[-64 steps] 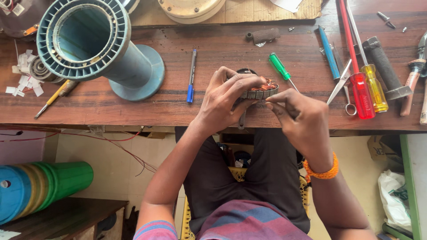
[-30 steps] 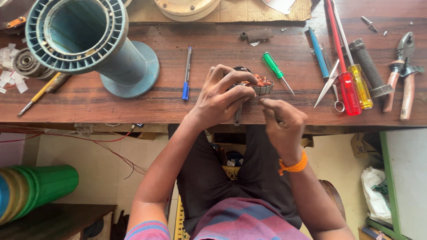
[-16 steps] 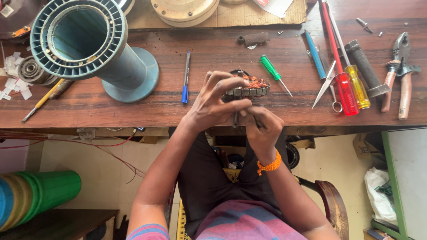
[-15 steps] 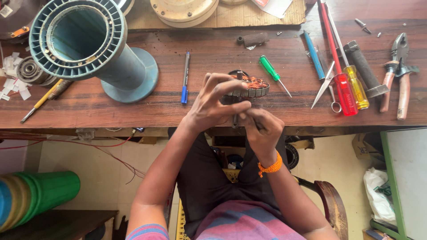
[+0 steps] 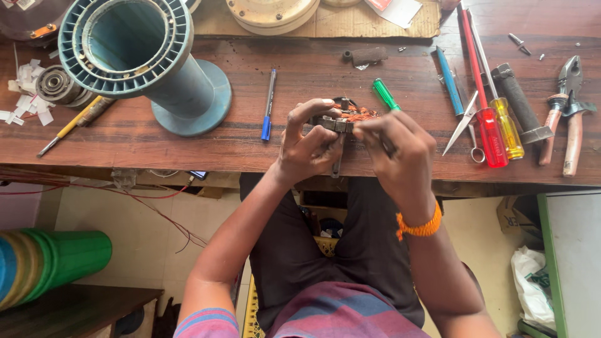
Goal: The person sits at a workbench holding an electric motor armature and works copper winding wire around its slots by hand, pressing and tucking the wire coils into place while rotating the armature. They continue adjusting and seating the windings around the armature throughout the clip.
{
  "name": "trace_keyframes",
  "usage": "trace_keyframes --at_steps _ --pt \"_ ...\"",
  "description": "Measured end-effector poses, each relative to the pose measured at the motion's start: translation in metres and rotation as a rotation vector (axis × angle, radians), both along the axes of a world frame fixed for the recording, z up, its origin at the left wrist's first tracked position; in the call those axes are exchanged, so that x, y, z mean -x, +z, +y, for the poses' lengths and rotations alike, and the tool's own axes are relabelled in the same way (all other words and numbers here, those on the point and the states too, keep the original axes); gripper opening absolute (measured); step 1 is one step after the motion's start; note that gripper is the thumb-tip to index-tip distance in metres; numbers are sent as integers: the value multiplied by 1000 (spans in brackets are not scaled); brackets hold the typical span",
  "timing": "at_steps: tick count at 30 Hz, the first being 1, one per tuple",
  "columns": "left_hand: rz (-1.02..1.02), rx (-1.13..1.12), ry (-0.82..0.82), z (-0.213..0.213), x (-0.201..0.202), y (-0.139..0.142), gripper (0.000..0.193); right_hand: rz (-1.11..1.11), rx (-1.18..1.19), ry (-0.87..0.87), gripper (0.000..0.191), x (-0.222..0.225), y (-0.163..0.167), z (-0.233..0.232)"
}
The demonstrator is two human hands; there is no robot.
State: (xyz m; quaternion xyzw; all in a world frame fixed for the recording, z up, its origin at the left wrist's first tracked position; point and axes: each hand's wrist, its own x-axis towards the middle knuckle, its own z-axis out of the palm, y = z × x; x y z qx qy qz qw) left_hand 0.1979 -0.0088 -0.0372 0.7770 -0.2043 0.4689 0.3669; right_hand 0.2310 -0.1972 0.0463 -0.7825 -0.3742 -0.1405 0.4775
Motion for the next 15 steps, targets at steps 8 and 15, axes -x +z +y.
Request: trace_keyframes --at_steps 8,15 --pt "13 96 31 -11 3 3 16 287 126 102 9 -33 16 15" --pt "-53 33 76 -8 0 7 19 357 131 260 6 -51 18 11"
